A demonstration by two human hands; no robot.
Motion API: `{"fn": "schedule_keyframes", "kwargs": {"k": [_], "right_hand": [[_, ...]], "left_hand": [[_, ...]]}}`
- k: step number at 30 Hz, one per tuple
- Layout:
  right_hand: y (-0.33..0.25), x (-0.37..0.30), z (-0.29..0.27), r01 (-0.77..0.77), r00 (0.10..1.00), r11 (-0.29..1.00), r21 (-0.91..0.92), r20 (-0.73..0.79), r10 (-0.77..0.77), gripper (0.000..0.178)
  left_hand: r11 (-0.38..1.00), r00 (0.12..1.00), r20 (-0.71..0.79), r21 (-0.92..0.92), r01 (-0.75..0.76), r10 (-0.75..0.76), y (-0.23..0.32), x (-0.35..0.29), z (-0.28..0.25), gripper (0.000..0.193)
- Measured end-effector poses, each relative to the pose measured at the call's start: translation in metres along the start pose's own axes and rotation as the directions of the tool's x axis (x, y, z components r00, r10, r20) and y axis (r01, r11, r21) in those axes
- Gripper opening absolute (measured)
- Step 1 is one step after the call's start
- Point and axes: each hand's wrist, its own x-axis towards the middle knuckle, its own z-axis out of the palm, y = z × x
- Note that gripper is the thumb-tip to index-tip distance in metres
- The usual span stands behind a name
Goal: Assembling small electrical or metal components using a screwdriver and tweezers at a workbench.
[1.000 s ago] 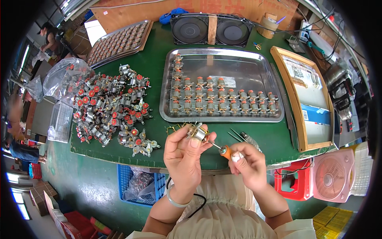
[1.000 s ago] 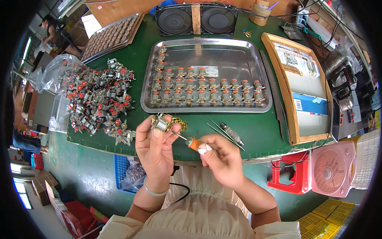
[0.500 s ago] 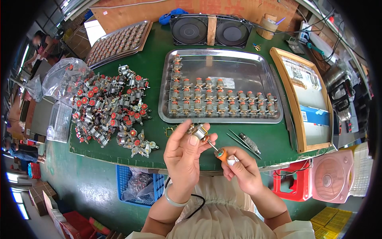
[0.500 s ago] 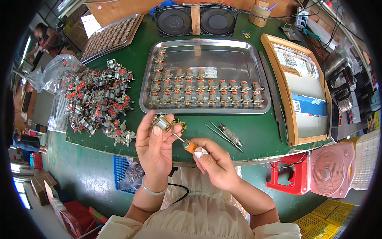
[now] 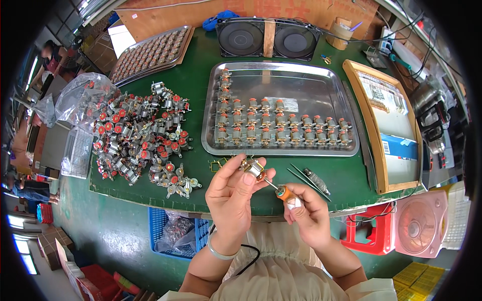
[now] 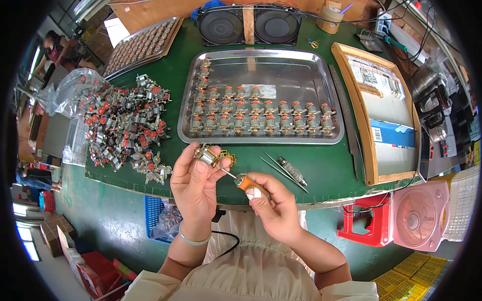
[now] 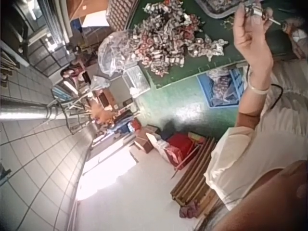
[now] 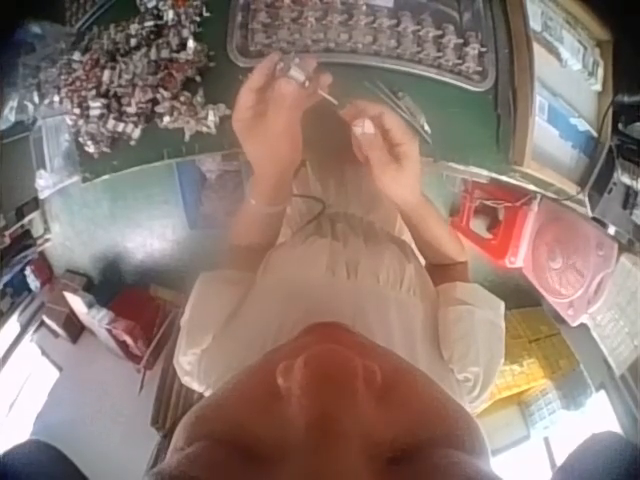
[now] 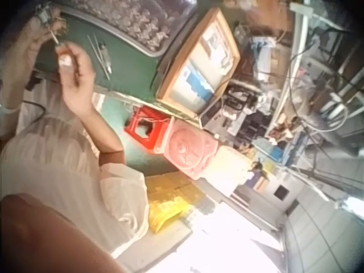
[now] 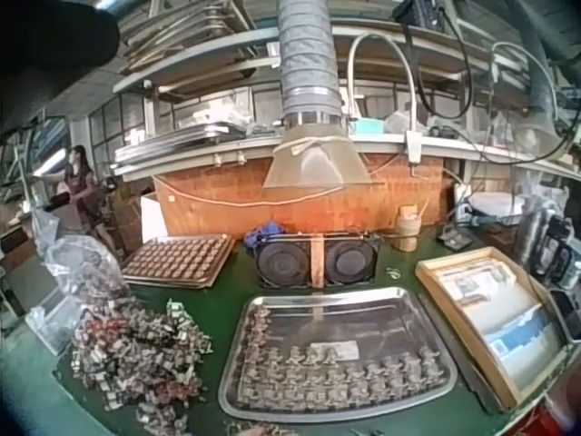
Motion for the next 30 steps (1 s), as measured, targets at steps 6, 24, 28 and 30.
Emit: {"fn": "schedule_keyframes", "kwargs": {"k": [6,24,28,30], "right_hand": [[0.006,0.011,0.006,0.519,0.751,0.584,-0.625,0.007,-0.66,0.024],[-0.023,0.011,-0.008,-0.286,0.942,0.948,0.142,0.222,0.251,0.024],[-0.029,0.01,-0.012,-0.215,0.947,0.977,0.015,0.249,0.205,0.018],[-0.034,0.009,-0.02,-0.219,0.958,0.973,0.077,0.207,0.199,0.031]], "left_hand": [[1.0,0.998,-0.052,0.01,-0.029,0.029,0.0,-0.001,0.004,0.033],[0.999,0.997,-0.065,-0.03,0.03,-0.032,-0.002,-0.001,-0.003,0.033],[0.998,0.998,-0.037,-0.045,0.044,-0.046,-0.001,0.001,-0.001,0.032],[0.997,0.997,-0.039,-0.039,0.066,-0.068,0.001,0.003,-0.001,0.032]]}}
